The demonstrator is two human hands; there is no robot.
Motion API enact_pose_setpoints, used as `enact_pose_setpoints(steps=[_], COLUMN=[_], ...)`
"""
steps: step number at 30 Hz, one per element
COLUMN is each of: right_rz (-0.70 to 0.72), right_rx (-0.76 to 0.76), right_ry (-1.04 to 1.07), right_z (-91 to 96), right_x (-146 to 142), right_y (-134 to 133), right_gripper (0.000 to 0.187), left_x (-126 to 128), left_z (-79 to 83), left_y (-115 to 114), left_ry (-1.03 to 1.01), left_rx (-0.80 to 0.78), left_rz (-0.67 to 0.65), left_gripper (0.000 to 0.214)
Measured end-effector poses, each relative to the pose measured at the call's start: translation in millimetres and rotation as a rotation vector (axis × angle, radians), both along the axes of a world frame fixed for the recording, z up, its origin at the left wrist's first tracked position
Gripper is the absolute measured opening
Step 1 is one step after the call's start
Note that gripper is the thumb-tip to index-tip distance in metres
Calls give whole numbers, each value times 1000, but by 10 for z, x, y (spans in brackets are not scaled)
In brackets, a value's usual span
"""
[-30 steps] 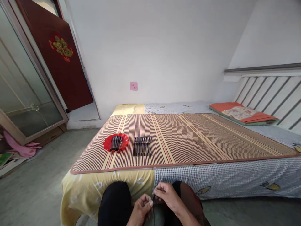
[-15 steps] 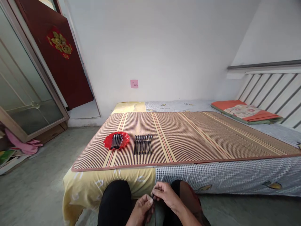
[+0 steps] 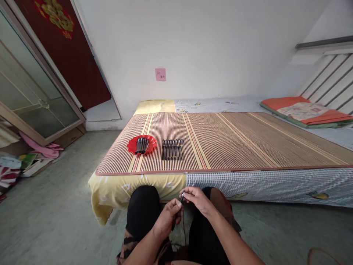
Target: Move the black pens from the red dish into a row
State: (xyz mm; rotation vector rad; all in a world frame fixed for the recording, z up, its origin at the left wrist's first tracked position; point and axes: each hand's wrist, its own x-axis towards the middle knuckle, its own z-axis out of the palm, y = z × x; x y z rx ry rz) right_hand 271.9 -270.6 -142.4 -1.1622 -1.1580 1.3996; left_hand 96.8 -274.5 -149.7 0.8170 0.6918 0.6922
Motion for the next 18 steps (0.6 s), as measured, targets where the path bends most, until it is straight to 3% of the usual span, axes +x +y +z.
enact_pose_setpoints(steps=[10,14,18], right_rz=[-98,-237,-480], right_rx=[8,41,68], right_ry=[33,85,202], right_z=[26,17,9], right_x=[84,232,494], right_y=[23,58,134], right_gripper=[37,34,36], left_x=[-9,-12,-24], left_z=[-33,-29,-69], left_y=[4,-6,10], left_ry=[52,81,171], left_rx=[-30,-12,-1], left_rz=[-20,-52,-59], left_gripper=[48,49,51])
